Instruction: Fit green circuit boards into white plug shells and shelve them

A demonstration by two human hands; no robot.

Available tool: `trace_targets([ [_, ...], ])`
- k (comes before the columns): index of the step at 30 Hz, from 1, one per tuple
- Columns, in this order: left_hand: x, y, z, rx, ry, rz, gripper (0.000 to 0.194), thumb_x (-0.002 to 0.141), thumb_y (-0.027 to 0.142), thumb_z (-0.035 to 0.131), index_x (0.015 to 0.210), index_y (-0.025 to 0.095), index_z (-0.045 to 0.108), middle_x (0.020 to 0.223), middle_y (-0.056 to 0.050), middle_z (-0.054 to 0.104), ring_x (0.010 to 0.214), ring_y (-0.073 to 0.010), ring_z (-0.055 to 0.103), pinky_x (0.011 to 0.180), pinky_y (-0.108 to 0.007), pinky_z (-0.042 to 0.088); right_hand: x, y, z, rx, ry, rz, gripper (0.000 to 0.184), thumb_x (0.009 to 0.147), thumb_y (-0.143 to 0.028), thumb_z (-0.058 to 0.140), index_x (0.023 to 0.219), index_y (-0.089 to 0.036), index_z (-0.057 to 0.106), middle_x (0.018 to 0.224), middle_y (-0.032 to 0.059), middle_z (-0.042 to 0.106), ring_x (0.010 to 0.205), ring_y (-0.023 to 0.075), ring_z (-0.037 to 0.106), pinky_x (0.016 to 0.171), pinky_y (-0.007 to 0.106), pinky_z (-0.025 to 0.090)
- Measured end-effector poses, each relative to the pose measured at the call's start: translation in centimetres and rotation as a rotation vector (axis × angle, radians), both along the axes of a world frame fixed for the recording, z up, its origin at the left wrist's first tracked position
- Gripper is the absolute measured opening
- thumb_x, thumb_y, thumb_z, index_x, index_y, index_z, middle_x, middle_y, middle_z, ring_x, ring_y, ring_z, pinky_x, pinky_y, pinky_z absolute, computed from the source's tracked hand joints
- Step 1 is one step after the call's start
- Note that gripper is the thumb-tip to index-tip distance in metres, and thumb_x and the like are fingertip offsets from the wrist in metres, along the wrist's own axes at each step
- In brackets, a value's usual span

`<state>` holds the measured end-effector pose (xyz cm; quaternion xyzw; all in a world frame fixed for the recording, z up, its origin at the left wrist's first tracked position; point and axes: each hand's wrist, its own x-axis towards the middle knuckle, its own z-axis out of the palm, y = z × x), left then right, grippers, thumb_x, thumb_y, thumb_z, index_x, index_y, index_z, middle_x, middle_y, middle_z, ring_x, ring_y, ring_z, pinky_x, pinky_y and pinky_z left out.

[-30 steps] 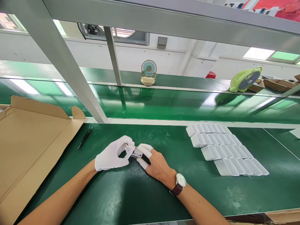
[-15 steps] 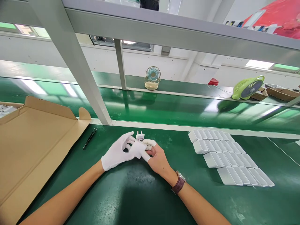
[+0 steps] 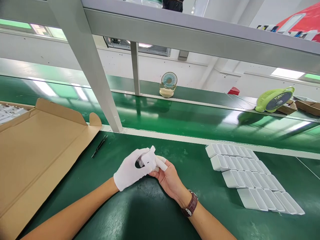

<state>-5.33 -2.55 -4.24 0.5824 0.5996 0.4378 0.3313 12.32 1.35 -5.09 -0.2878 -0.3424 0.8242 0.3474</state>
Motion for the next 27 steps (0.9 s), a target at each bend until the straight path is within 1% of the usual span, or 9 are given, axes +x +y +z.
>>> trace_targets([
  [2,-0.15,-0.01,-0.15,-0.011,0.012,0.027,0.044,0.082,0.033,0.070,0.126,0.030,0.065,0.103,0.001,0.069,0.086,-0.0167,0.063,0.077,-0.030,0.053,-0.11,-0.14,-0.12,-0.011,-0.010,0.005,0.029,0.096,-0.037,0.068,0.116,-0.017,0.071,0.109,0.0077,0.071,0.094,0.0166,0.065,0.082,0.031,0.058],
  [4,-0.39,0.01,-0.32,-0.025,-0.009,0.053,0.028,0.091,0.035,0.061,0.117,0.028,0.071,0.098,0.001,0.070,0.084,-0.0159,0.063,0.077,-0.029,0.052,-0.17,-0.34,-0.26,-0.029,-0.020,0.022,0.030,0.095,-0.036,0.069,0.117,-0.016,0.071,0.110,0.0086,0.070,0.096,0.0172,0.067,0.083,0.030,0.059],
  [5,-0.52,0.03,-0.42,-0.030,-0.031,0.060,0.026,0.095,0.037,0.055,0.112,0.028,0.073,0.096,0.001,0.070,0.084,-0.0156,0.063,0.078,-0.029,0.051,-0.18,-0.45,-0.34,-0.039,-0.022,0.031,0.030,0.096,-0.037,0.069,0.117,-0.015,0.071,0.109,0.0089,0.070,0.095,0.0172,0.067,0.083,0.030,0.060],
  [6,-0.66,0.05,-0.52,-0.034,-0.058,0.065,0.029,0.099,0.039,0.050,0.109,0.027,0.074,0.095,0.000,0.071,0.085,-0.0153,0.063,0.078,-0.028,0.051,-0.19,-0.55,-0.42,-0.048,-0.025,0.040,0.031,0.096,-0.037,0.068,0.117,-0.014,0.070,0.109,0.0093,0.071,0.094,0.0171,0.068,0.083,0.030,0.060],
  [8,-0.86,0.08,-0.71,-0.039,-0.105,0.070,0.034,0.101,0.042,0.046,0.107,0.026,0.076,0.092,0.000,0.071,0.084,-0.0146,0.063,0.077,-0.027,0.050,-0.19,-0.69,-0.58,-0.064,-0.026,0.052,0.032,0.097,-0.036,0.066,0.118,-0.013,0.070,0.108,0.0101,0.071,0.090,0.0172,0.070,0.082,0.030,0.061],
  [11,-0.94,0.02,-0.85,-0.028,-0.122,0.067,0.035,0.101,0.043,0.047,0.108,0.025,0.076,0.087,0.000,0.069,0.079,-0.0137,0.062,0.073,-0.026,0.049,-0.19,-0.76,-0.70,-0.085,-0.025,0.061,0.033,0.098,-0.036,0.064,0.120,-0.012,0.068,0.110,0.0121,0.071,0.088,0.0182,0.072,0.082,0.031,0.062],
  [16,-0.70,-0.21,-0.66,0.028,-0.080,0.037,0.033,0.102,0.039,0.047,0.106,0.023,0.076,0.082,0.001,0.065,0.075,-0.0121,0.059,0.070,-0.024,0.048,-0.21,-0.65,-0.67,-0.095,-0.023,0.065,0.034,0.099,-0.034,0.063,0.124,-0.012,0.066,0.117,0.0144,0.071,0.090,0.0191,0.073,0.082,0.031,0.062],
  [19,-0.63,-0.26,-0.61,0.040,-0.056,0.035,0.034,0.102,0.038,0.047,0.103,0.022,0.077,0.079,0.001,0.063,0.074,-0.0115,0.058,0.068,-0.023,0.047,-0.26,-0.59,-0.68,-0.092,-0.024,0.068,0.034,0.099,-0.034,0.062,0.124,-0.011,0.067,0.116,0.0141,0.071,0.090,0.0195,0.074,0.083,0.031,0.062],
  [27,-0.66,-0.37,-0.64,0.015,-0.028,0.022,0.033,0.102,0.039,0.046,0.110,0.027,0.075,0.086,0.000,0.066,0.080,-0.0128,0.060,0.073,-0.025,0.049,-0.27,-0.83,-0.66,-0.079,-0.016,0.074,0.034,0.100,-0.037,0.061,0.122,-0.013,0.068,0.112,0.0116,0.072,0.092,0.0184,0.072,0.085,0.032,0.060],
])
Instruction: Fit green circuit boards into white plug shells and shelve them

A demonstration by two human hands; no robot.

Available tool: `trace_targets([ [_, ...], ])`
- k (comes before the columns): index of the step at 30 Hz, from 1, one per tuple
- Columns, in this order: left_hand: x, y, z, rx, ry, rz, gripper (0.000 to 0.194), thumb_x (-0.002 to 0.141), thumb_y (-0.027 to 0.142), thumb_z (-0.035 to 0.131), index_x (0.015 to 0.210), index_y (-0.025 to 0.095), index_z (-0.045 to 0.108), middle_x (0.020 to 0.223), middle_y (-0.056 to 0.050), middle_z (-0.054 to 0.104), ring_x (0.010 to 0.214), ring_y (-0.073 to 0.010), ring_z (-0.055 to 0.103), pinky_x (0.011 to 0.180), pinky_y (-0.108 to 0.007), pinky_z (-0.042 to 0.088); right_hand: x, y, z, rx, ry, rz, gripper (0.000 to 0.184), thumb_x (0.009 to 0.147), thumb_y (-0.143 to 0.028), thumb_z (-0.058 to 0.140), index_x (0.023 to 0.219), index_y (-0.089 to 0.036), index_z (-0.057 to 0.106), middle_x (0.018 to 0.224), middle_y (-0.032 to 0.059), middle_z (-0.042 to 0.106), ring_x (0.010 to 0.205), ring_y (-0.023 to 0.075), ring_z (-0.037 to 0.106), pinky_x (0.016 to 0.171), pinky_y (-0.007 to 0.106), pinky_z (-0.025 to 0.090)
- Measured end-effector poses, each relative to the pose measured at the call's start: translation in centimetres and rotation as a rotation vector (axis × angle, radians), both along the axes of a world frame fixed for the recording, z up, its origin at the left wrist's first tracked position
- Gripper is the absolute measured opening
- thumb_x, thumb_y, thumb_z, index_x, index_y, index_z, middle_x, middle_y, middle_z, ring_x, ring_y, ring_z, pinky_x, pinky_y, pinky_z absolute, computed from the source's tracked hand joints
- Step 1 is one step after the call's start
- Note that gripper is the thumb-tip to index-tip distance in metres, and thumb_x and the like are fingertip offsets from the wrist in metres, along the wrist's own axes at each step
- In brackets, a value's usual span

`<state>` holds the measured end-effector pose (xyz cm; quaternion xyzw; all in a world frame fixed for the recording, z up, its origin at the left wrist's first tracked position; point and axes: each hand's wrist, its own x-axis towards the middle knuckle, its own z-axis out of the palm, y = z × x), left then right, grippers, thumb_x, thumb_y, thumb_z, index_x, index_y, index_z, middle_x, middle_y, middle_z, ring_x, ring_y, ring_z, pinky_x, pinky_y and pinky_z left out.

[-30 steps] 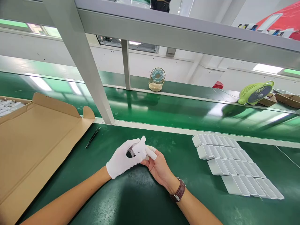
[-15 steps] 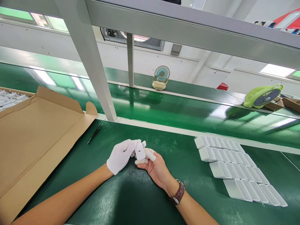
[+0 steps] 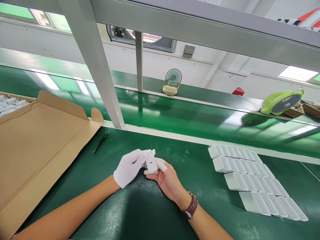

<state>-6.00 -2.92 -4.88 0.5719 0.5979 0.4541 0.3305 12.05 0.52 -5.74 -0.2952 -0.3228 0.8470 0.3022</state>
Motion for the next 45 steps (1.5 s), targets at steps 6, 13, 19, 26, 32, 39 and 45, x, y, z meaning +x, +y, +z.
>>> trace_targets([
  [6,0.5,0.4,0.6,-0.080,0.151,-0.026,0.042,0.086,0.036,0.067,0.128,0.035,0.065,0.090,0.003,0.064,0.075,-0.0142,0.058,0.071,-0.028,0.051,0.4,0.6,-1.2,0.261,-0.150,-0.180,0.033,0.095,-0.044,0.067,0.120,-0.022,0.069,0.114,0.0080,0.072,0.101,0.0228,0.068,0.092,0.043,0.059],
  [13,-0.5,1.6,-0.3,-0.078,0.187,-0.165,0.049,0.078,0.029,0.075,0.126,0.032,0.064,0.114,-0.001,0.068,0.105,-0.0224,0.061,0.092,-0.036,0.050,1.9,1.4,-1.6,1.098,-0.582,-0.252,0.034,0.092,-0.031,0.068,0.126,-0.031,0.067,0.121,0.0059,0.068,0.108,0.0243,0.065,0.099,0.043,0.054],
  [19,-0.9,1.9,-0.2,-0.129,0.216,-0.206,0.028,0.081,0.036,0.074,0.107,0.026,0.069,0.101,-0.001,0.069,0.093,-0.0215,0.063,0.084,-0.035,0.051,2.1,1.1,-1.5,1.255,-0.575,-0.172,0.042,0.094,-0.028,0.065,0.136,-0.032,0.061,0.128,0.0096,0.063,0.117,0.0277,0.060,0.105,0.048,0.050],
  [26,-1.7,2.0,0.0,-0.148,0.049,-0.250,0.070,0.076,0.027,0.077,0.140,0.027,0.049,0.126,-0.004,0.065,0.111,-0.0218,0.064,0.099,-0.037,0.051,2.2,1.3,-0.9,1.390,-0.718,-0.033,0.037,0.098,-0.028,0.057,0.135,-0.031,0.063,0.121,0.0117,0.059,0.109,0.0268,0.059,0.096,0.047,0.053],
  [32,-1.6,2.3,0.4,-0.226,-0.015,-0.266,0.055,0.074,0.018,0.073,0.127,0.022,0.058,0.111,-0.004,0.070,0.099,-0.0216,0.066,0.091,-0.037,0.053,3.3,2.7,0.1,1.276,-0.638,-0.076,0.036,0.102,-0.032,0.054,0.137,-0.030,0.056,0.119,0.0077,0.064,0.105,0.0227,0.062,0.096,0.043,0.052],
  [39,-0.9,1.9,0.2,-0.267,0.024,-0.292,0.032,0.076,0.024,0.073,0.106,0.020,0.064,0.095,-0.002,0.067,0.087,-0.0188,0.062,0.082,-0.035,0.048,4.6,7.3,-1.5,1.651,-0.872,0.049,0.033,0.102,-0.028,0.049,0.129,-0.018,0.065,0.128,0.0163,0.065,0.119,0.0308,0.059,0.103,0.052,0.047],
  [45,-1.1,1.9,-0.9,-0.245,0.148,-0.171,0.031,0.076,0.037,0.075,0.101,0.020,0.067,0.092,-0.003,0.068,0.085,-0.0215,0.063,0.079,-0.036,0.049,4.5,7.9,-3.5,1.823,-0.897,0.013,0.031,0.101,-0.021,0.045,0.119,-0.016,0.070,0.120,0.0176,0.067,0.117,0.0308,0.059,0.097,0.049,0.048],
])
